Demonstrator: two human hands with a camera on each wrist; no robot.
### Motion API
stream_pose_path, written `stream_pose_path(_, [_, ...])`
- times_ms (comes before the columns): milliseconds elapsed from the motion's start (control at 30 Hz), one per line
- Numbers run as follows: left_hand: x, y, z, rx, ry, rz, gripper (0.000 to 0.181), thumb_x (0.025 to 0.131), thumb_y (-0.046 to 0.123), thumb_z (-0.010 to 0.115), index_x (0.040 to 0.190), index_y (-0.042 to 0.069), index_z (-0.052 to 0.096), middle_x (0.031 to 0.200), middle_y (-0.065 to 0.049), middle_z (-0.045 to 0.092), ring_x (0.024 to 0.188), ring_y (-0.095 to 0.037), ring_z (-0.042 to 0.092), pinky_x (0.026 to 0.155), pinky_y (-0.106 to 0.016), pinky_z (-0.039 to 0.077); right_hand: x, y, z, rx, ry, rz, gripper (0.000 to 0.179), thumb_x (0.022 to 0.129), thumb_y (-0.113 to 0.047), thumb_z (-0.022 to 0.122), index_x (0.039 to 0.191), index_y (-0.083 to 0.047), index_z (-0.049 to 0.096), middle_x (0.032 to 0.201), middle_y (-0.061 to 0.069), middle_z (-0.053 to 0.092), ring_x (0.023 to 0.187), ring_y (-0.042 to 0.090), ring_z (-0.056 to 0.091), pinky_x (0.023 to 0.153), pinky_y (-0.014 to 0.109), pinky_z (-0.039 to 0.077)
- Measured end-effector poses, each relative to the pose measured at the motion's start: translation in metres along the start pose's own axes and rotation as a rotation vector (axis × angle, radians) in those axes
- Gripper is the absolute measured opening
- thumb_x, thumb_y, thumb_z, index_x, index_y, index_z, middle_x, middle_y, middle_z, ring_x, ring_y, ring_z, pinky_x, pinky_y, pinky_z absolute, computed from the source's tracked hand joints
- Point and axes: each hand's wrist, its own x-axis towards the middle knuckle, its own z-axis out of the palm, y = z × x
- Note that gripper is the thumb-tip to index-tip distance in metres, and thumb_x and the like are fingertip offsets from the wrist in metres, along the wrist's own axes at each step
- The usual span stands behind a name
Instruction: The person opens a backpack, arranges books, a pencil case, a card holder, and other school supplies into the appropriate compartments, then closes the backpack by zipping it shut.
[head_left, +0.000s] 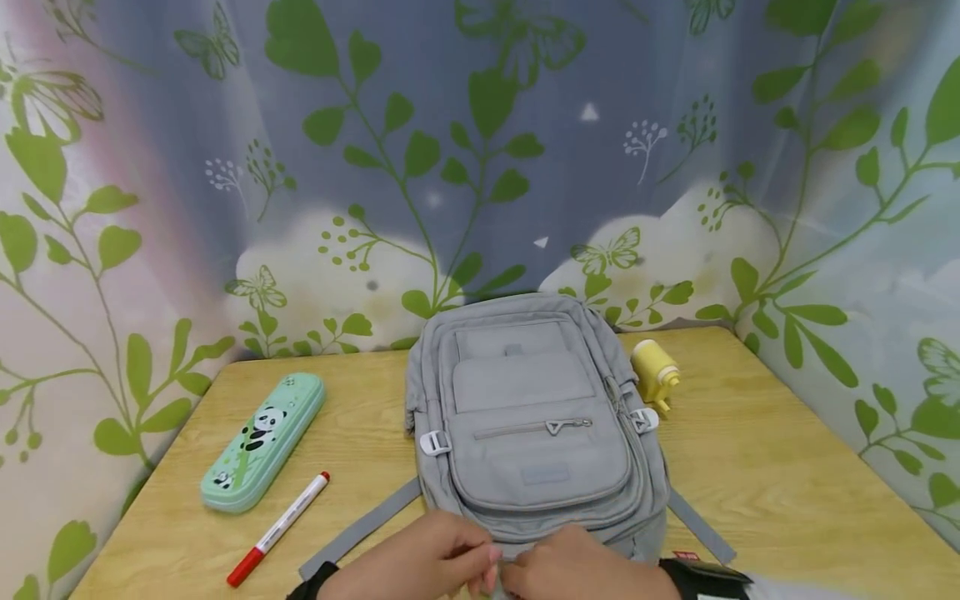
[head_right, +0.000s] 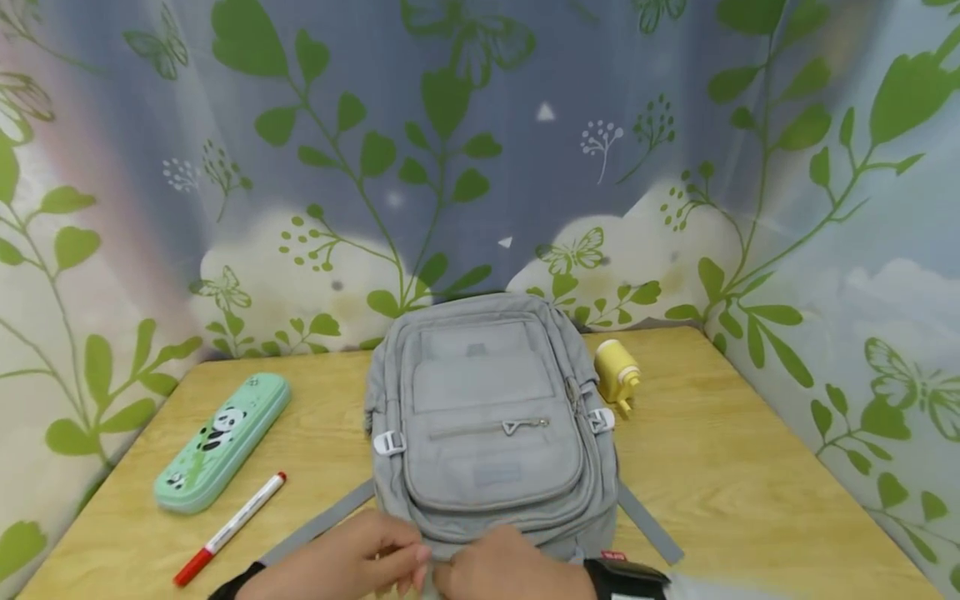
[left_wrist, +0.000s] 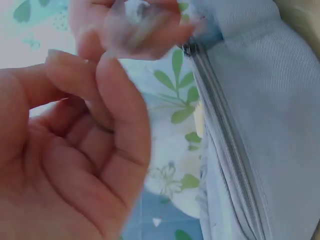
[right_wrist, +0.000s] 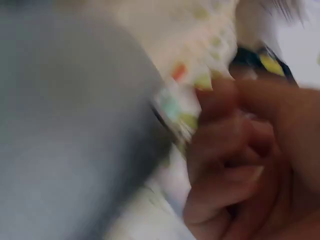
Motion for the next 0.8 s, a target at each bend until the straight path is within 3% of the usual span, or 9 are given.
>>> stream_pose_path(100, [0.005, 0.0, 0.001, 0.184, 0.063, 0.157, 0.032, 0.099, 0.027, 0.046, 0.086, 0.006, 0.066, 0.077, -0.002, 0.06, 0.067, 0.005, 0.047, 0.064, -0.014, 0.045, -0.004, 0.0, 0.011, 0.159, 0.025, 0.099, 0.024, 0.092, -0.019, 0.056, 0.069, -0.02, 0.048, 0.055, -0.013, 0.033, 0.046, -0.006, 0.022, 0.043, 0.009, 0.022])
stream_pose_path(233, [0.01, -0.015, 0.006, 0.609, 0.238, 0.382, 0.014, 0.092, 0.023, 0.059, 0.103, 0.015, 0.064, 0.1, 0.003, 0.061, 0.088, -0.003, 0.054, 0.077, -0.018, 0.047, -0.016, 0.008, 0.005, 0.426, -0.061, 0.223, 0.007, 0.093, -0.024, 0.058, 0.09, -0.019, 0.062, 0.065, -0.016, 0.05, 0.055, -0.008, 0.041, 0.054, 0.012, 0.038])
stream_pose_path(300, [0.015, -0.026, 0.009, 0.8, 0.3, 0.483, 0.025, 0.087, 0.02, 0.067, 0.111, 0.016, 0.061, 0.111, 0.003, 0.059, 0.099, -0.009, 0.055, 0.084, -0.022, 0.047, -0.022, 0.011, 0.001, 0.531, -0.077, 0.251, 0.012, 0.091, -0.03, 0.059, 0.097, -0.02, 0.063, 0.071, -0.017, 0.056, 0.06, -0.008, 0.048, 0.058, 0.014, 0.043])
stream_pose_path(367, [0.021, -0.035, 0.013, 0.913, 0.314, 0.537, 0.035, 0.083, 0.02, 0.071, 0.116, 0.017, 0.059, 0.119, 0.002, 0.058, 0.107, -0.011, 0.054, 0.09, -0.027, 0.046, -0.027, 0.013, 0.0, 0.591, -0.054, 0.247, 0.016, 0.091, -0.035, 0.058, 0.093, -0.02, 0.062, 0.072, -0.017, 0.056, 0.061, -0.008, 0.048, 0.057, 0.015, 0.044])
stream_pose_path(500, [0.03, -0.044, 0.019, 0.994, 0.244, 0.492, 0.033, 0.088, 0.023, 0.065, 0.12, 0.021, 0.058, 0.124, 0.005, 0.058, 0.115, -0.009, 0.053, 0.096, -0.029, 0.043, -0.03, 0.013, 0.002, 0.633, 0.003, 0.216, 0.017, 0.095, -0.03, 0.052, 0.084, -0.019, 0.059, 0.067, -0.015, 0.052, 0.058, -0.009, 0.042, 0.055, 0.013, 0.041])
stream_pose_path(633, [0.034, -0.047, 0.021, 0.889, 0.134, 0.389, 0.027, 0.093, 0.02, 0.058, 0.12, 0.024, 0.058, 0.117, 0.01, 0.062, 0.111, -0.004, 0.056, 0.102, -0.028, 0.041, -0.034, 0.014, 0.004, 0.628, 0.007, 0.189, 0.008, 0.098, -0.017, 0.047, 0.098, -0.014, 0.055, 0.07, -0.011, 0.055, 0.057, -0.008, 0.042, 0.055, 0.013, 0.041])
stream_pose_path(733, [0.035, -0.047, 0.023, 0.822, 0.101, 0.337, 0.028, 0.092, 0.018, 0.058, 0.119, 0.025, 0.058, 0.112, 0.013, 0.064, 0.106, -0.001, 0.058, 0.102, -0.029, 0.041, -0.038, 0.014, 0.003, 0.633, -0.019, 0.264, 0.009, 0.099, -0.022, 0.046, 0.105, -0.017, 0.049, 0.069, -0.012, 0.054, 0.054, -0.006, 0.042, 0.054, 0.014, 0.042])
stream_pose_path(800, [0.036, -0.046, 0.024, 0.83, 0.096, 0.326, 0.029, 0.092, 0.017, 0.058, 0.12, 0.025, 0.058, 0.112, 0.014, 0.064, 0.105, -0.002, 0.059, 0.101, -0.03, 0.042, -0.044, 0.015, 0.002, 0.641, -0.025, 0.318, 0.009, 0.099, -0.027, 0.045, 0.103, -0.02, 0.048, 0.067, -0.015, 0.05, 0.053, -0.004, 0.041, 0.053, 0.015, 0.041])
